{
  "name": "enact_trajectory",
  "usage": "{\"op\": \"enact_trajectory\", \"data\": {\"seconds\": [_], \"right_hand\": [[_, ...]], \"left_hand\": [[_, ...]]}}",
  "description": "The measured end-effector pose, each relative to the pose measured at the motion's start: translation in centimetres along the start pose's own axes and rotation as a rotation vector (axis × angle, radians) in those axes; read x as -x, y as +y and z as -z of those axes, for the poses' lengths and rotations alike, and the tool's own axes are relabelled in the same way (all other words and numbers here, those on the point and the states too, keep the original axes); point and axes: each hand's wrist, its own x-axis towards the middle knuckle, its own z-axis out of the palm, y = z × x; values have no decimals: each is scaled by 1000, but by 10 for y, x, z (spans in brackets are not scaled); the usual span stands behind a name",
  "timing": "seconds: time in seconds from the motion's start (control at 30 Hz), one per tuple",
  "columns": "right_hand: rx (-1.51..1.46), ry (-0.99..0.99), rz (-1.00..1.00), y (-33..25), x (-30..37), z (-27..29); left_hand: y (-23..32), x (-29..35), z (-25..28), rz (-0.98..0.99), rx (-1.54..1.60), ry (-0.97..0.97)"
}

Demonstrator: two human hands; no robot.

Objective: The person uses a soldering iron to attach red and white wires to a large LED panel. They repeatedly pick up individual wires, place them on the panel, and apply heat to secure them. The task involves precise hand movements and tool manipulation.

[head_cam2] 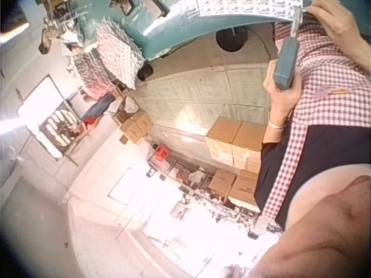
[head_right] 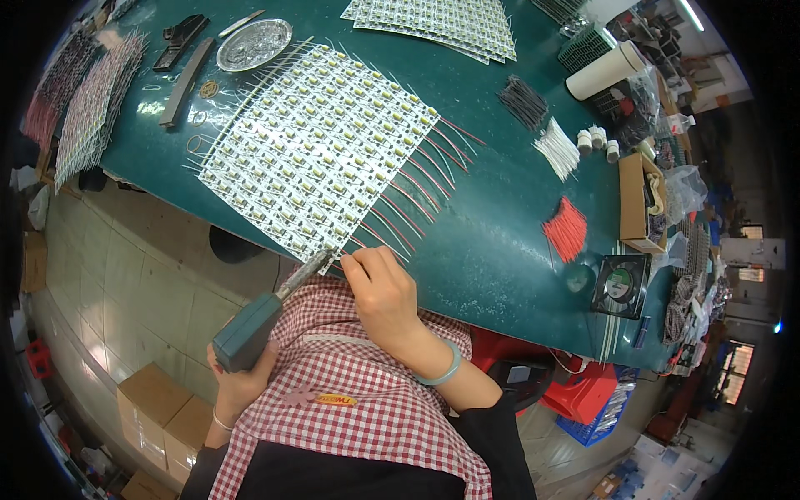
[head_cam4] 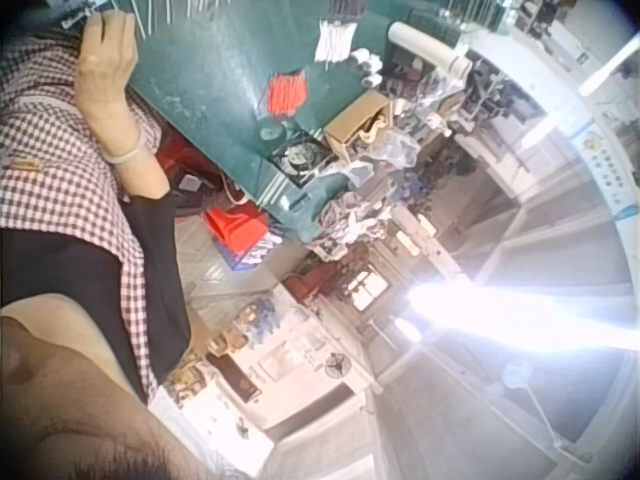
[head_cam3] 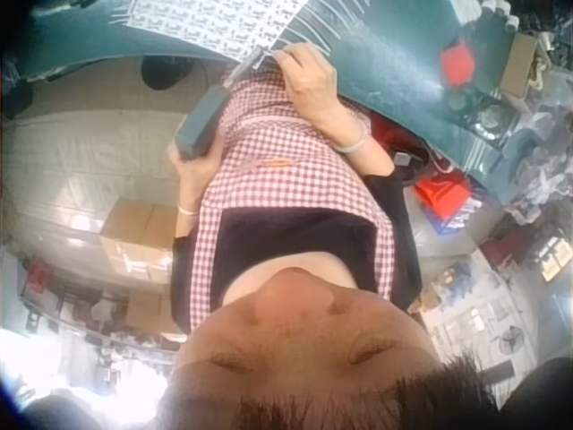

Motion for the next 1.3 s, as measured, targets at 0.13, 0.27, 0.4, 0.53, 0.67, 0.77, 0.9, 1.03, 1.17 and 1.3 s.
{"op": "enact_trajectory", "data": {"seconds": [0.13,0.27,0.4,0.53,0.67,0.77,0.9,1.03,1.17,1.3], "right_hand": [[7,5,1,0,0,0],[13,6,-4,-1,0,-1],[19,4,-15,-2,1,-1],[32,25,-24,-3,1,-2],[69,110,26,-5,-1,1],[9,92,62,-10,1,4],[-14,41,31,-11,10,-2],[-3,27,23,-11,13,-5],[0,20,20,-11,13,-5],[-3,22,20,-11,13,-6]], "left_hand": [[0,4,3,70,24,-17],[-1,7,4,148,98,-20],[-2,10,4,166,110,-22],[-1,9,5,134,96,-12],[0,10,10,107,39,-26],[-4,16,11,113,39,-19],[-1,18,12,165,60,-28],[-4,21,14,152,58,-35],[-9,25,16,104,14,-63],[-4,20,14,91,17,-54]]}}
